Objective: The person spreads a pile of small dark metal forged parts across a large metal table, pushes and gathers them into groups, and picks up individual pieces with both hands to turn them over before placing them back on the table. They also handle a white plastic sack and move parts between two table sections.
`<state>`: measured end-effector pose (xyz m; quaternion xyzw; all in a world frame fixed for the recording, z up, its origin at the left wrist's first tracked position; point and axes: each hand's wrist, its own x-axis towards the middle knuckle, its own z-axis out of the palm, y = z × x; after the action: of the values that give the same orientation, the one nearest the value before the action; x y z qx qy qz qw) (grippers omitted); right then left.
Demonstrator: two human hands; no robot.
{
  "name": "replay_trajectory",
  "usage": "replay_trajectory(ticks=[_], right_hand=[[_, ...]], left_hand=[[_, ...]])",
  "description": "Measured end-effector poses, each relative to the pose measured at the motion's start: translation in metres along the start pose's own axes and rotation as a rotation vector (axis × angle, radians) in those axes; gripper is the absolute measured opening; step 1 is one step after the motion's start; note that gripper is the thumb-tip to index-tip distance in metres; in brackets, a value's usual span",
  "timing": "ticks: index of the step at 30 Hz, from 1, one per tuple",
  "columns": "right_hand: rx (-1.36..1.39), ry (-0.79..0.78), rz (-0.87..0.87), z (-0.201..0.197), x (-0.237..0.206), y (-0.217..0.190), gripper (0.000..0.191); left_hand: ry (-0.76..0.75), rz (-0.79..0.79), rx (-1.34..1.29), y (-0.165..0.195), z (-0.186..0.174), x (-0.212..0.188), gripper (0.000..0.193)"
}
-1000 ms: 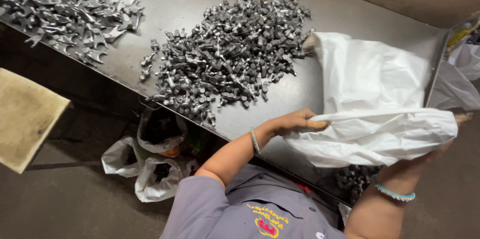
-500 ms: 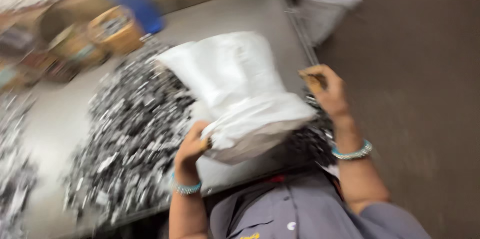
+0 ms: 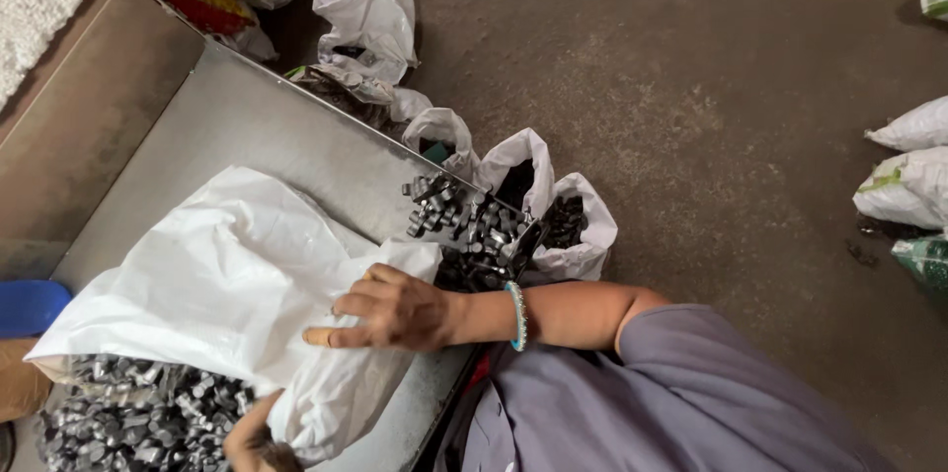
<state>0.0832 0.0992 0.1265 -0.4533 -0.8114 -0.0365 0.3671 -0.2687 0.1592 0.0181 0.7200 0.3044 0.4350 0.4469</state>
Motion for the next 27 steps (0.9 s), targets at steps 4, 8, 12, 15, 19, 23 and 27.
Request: replay_trajectory(ticks=[4,8,12,15,19,23,27], right_hand=[[0.117,0.261,0.125,0.022,0.021,0.015,0.051],[0.189,0.39,0.304,0.032,0.031,0.015,0.055],[0.282,0.386,0.196,0.054,0.027,0.004,0.053],[0.48,0.187,0.226,0.071,0.008,-0.001,0.034],[0.626,0.062,-0.038,0.083,-0.015,0.031,0.054],[1.188,-0.304,0.167,0.075,-0.008,0.093,0.014],[1.526,-0.197,0.717,0.03,-0.015,0.137,0.073]], left_hand=[[0.604,0.102,0.293,0.022,0.014,0.014,0.082],[1.05,0.063,0.469,0.048,0.111,-0.005,0.08],[1.156,-0.096,0.453,0.059,0.172,-0.019,0.079],[1.169,-0.199,0.282,0.045,0.157,0.005,0.078],[1.01,-0.261,-0.161,0.018,0.129,0.033,0.076],[0.624,-0.426,-0.63,0.004,0.105,0.03,0.075],[0.4,-0.522,-0.774,0.004,0.076,0.026,0.073]])
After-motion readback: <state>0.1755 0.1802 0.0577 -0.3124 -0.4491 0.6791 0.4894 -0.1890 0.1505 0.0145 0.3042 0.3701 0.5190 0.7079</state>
